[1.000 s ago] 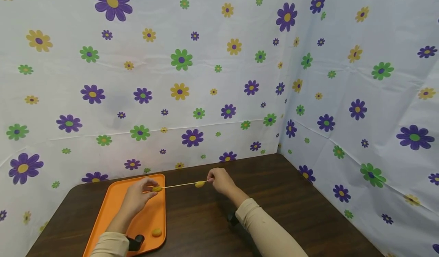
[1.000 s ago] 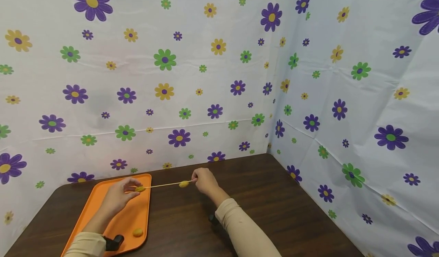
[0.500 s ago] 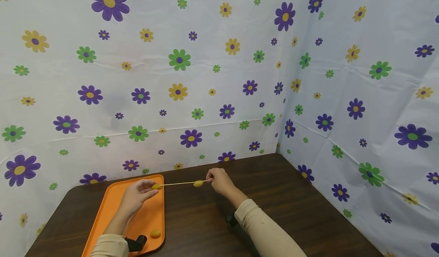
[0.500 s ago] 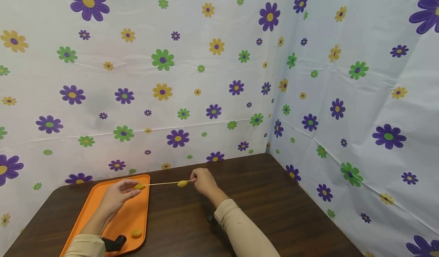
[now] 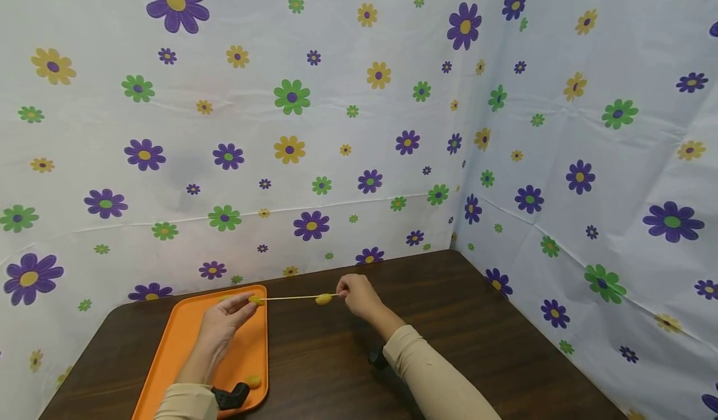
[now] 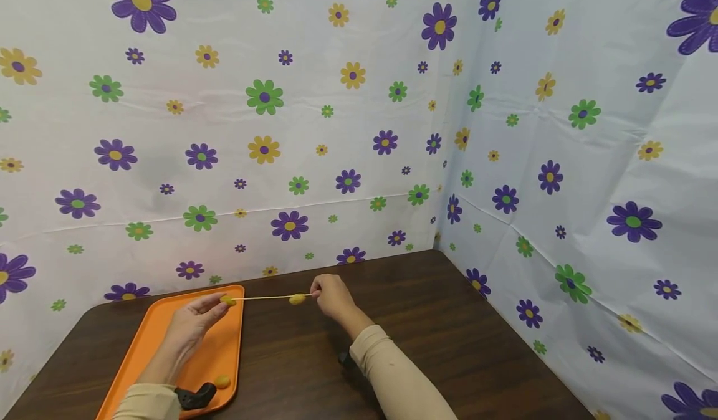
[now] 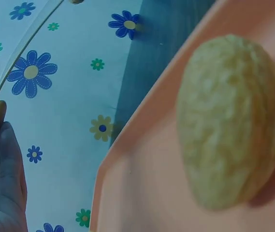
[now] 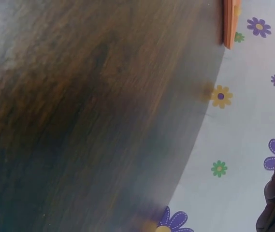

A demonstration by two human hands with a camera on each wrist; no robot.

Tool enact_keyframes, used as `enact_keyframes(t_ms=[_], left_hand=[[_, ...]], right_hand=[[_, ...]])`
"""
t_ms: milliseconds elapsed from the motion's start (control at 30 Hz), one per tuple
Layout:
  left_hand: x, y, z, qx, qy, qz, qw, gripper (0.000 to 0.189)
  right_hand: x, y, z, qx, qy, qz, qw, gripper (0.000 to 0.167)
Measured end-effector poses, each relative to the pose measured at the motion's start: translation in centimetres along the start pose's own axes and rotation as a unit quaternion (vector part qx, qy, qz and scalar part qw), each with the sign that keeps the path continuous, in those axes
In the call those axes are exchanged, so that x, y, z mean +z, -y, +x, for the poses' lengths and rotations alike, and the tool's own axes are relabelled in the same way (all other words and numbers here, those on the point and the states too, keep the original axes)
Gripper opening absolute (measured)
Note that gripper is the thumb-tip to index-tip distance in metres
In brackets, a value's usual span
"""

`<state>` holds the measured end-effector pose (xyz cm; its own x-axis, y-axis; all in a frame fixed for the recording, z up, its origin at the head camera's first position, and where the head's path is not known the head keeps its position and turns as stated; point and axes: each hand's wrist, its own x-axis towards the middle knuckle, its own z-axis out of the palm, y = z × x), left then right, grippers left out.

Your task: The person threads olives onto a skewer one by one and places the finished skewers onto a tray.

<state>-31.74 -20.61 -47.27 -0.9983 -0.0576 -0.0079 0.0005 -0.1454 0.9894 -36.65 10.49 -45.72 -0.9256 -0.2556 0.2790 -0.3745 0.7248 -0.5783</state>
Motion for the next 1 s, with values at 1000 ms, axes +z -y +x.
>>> enact_keyframes(t_ms=[1000], left_hand=[[1.8,0.9,-0.2,-0.007,-0.005,-0.145,0.9894,0.036]], right_hand=[[1.1,1.0,-0.6,-0.031,-0.032,0.018,0.9988,0.022]])
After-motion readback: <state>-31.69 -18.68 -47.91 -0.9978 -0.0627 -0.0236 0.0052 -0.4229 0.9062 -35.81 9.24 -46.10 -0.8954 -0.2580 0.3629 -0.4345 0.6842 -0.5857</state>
